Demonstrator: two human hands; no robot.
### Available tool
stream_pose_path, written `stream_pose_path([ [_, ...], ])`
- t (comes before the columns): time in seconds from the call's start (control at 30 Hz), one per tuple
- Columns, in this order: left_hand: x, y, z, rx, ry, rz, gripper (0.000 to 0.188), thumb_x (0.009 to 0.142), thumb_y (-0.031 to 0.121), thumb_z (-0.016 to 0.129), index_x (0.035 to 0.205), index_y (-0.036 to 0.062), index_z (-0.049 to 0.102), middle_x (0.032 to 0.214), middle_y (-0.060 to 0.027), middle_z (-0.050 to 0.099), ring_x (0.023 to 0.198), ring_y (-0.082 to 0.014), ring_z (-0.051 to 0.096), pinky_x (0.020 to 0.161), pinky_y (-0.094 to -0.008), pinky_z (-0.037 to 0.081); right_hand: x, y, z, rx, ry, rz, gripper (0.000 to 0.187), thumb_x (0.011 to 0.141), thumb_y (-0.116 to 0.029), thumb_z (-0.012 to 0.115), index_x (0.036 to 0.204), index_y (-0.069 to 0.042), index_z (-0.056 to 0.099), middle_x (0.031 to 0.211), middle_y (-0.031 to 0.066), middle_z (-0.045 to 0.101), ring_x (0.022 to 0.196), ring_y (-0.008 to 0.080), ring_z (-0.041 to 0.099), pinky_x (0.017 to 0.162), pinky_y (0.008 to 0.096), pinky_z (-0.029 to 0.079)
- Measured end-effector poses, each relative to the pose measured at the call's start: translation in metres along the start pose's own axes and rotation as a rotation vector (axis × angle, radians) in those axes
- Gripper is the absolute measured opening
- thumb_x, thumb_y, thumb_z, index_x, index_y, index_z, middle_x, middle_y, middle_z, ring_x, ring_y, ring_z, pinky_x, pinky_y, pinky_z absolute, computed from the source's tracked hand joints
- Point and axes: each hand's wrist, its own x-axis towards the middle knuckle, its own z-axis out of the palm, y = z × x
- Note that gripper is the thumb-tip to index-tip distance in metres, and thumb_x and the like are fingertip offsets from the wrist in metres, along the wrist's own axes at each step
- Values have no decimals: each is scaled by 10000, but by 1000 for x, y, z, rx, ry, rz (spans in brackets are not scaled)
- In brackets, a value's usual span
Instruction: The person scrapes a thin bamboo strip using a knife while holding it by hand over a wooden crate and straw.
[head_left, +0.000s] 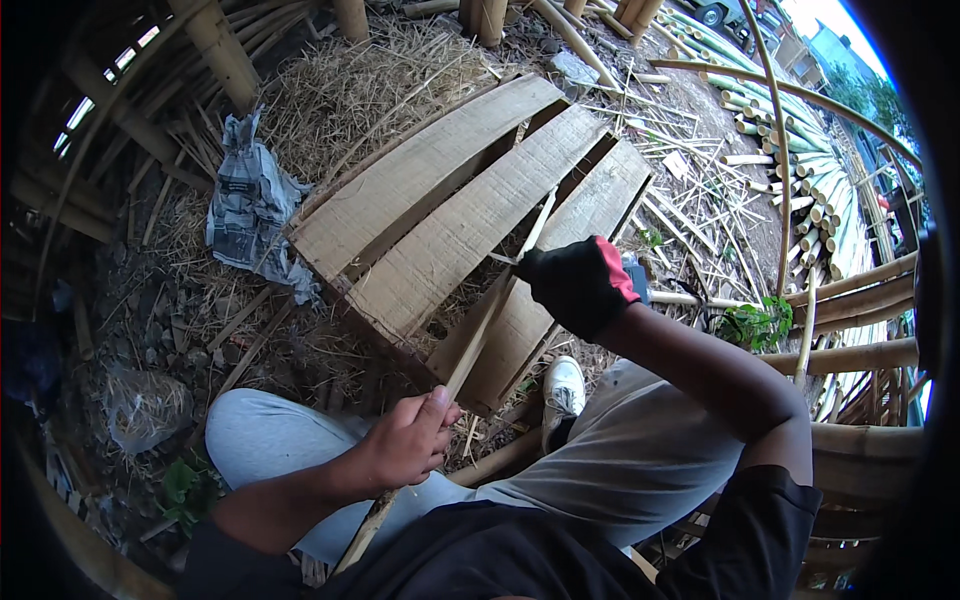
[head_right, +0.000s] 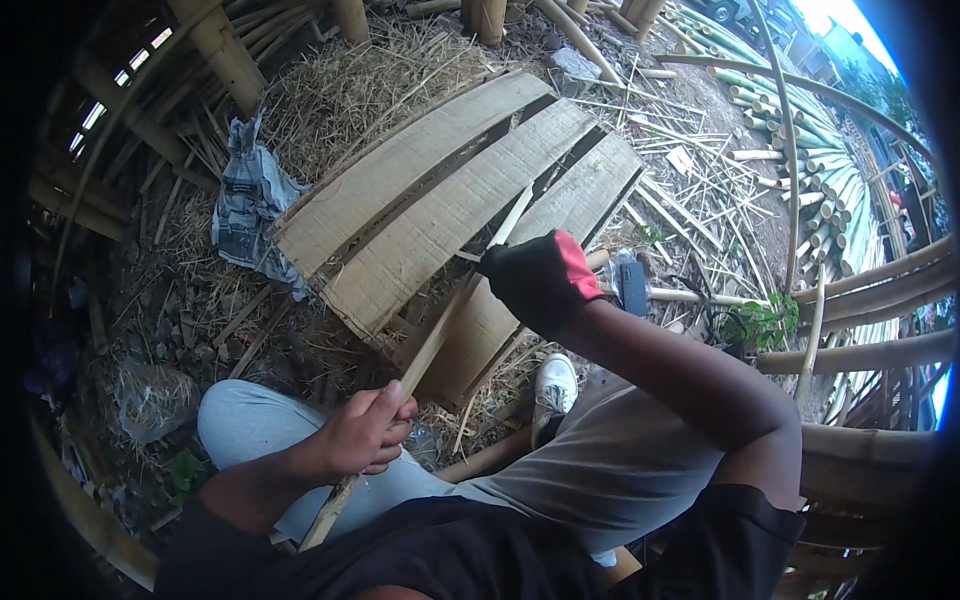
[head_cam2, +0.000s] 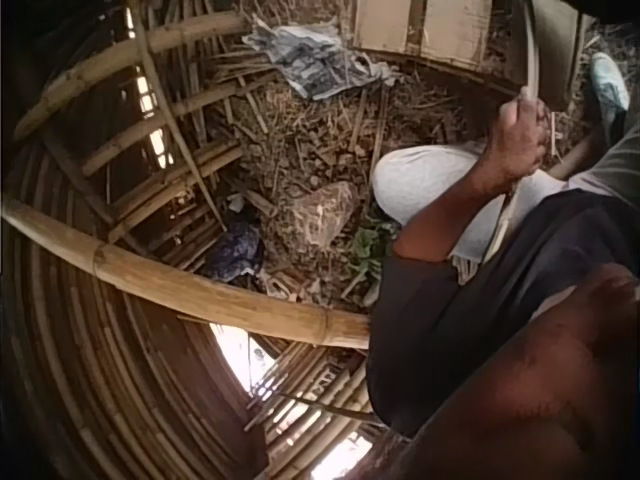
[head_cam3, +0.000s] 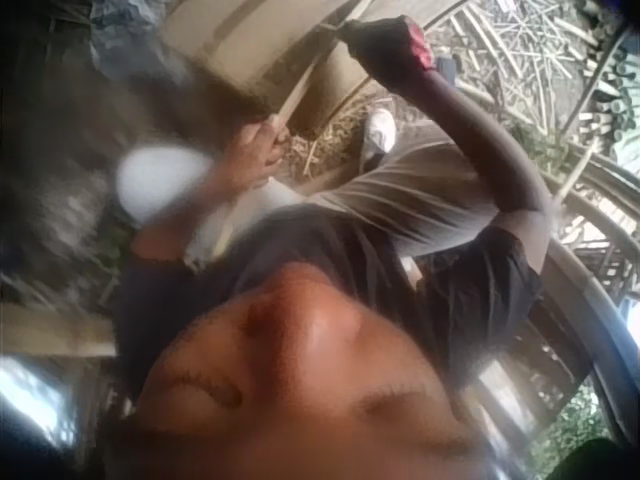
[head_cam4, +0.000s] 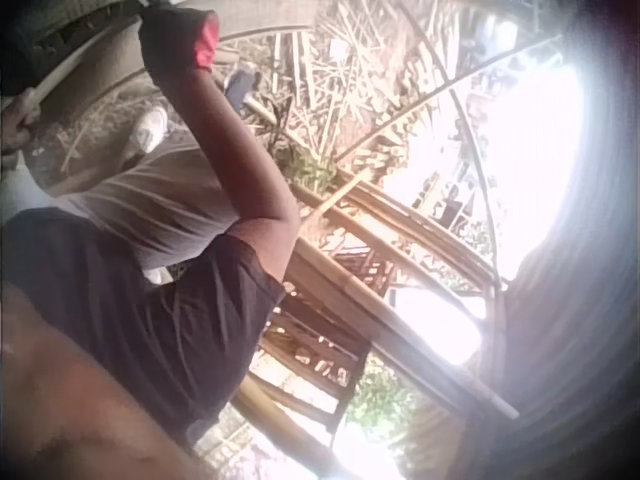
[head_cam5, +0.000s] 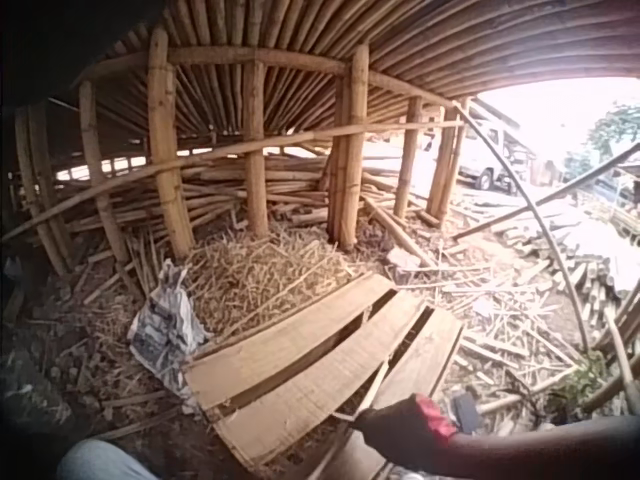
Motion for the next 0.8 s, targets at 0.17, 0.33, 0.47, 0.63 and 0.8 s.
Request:
stream_pose_path([
  [0.17, -2, 2, -1, -9, 18, -21, 401, 1082, 487, 263, 941, 136, 398, 634, 73, 298, 448, -33, 254, 392, -223, 238, -13, -19, -15, 68, -90, -77, 119, 790, -194, 694, 869, -126, 635, 568, 65, 586, 519, 244, 643, 449, 387, 471],
  [0.33, 0, 4, -3, -32, -12, -28, 407, 1078, 499, 268, 940, 139, 398, 635, 73, 297, 452, -31, 249, 397, -222, 236, -9, -22, -10, 79, -161, -44, 129, 808, -206, 689, 921, -144, 686, 604, 70, 620, 526, 247, 644, 460, 384, 483],
  [0.47, 5, 6, -4, -29, -32, -28, 404, 1078, 498, 267, 942, 140, 398, 637, 72, 299, 454, -33, 250, 399, -222, 234, -11, 0, 6, 153, -15, -96, 94, 814, -195, 675, 891, -141, 678, 601, 68, 619, 517, 242, 641, 459, 381, 483],
  [0.63, 5, 5, -3, 1, -20, 1, 414, 1075, 514, 271, 934, 145, 396, 639, 73, 301, 460, -34, 254, 403, -223, 237, -10, 20, 9, 67, -45, -57, 76, 802, -155, 687, 861, -136, 644, 569, 53, 587, 504, 224, 634, 450, 358, 473],
  [0.8, 6, 4, -5, -5, -11, -6, 415, 1075, 515, 268, 929, 148, 395, 640, 77, 302, 460, -31, 257, 404, -221, 243, -13, -9, -9, 76, -54, -82, 79, 824, -167, 694, 828, -123, 628, 552, 70, 579, 497, 252, 626, 456, 376, 483],
])
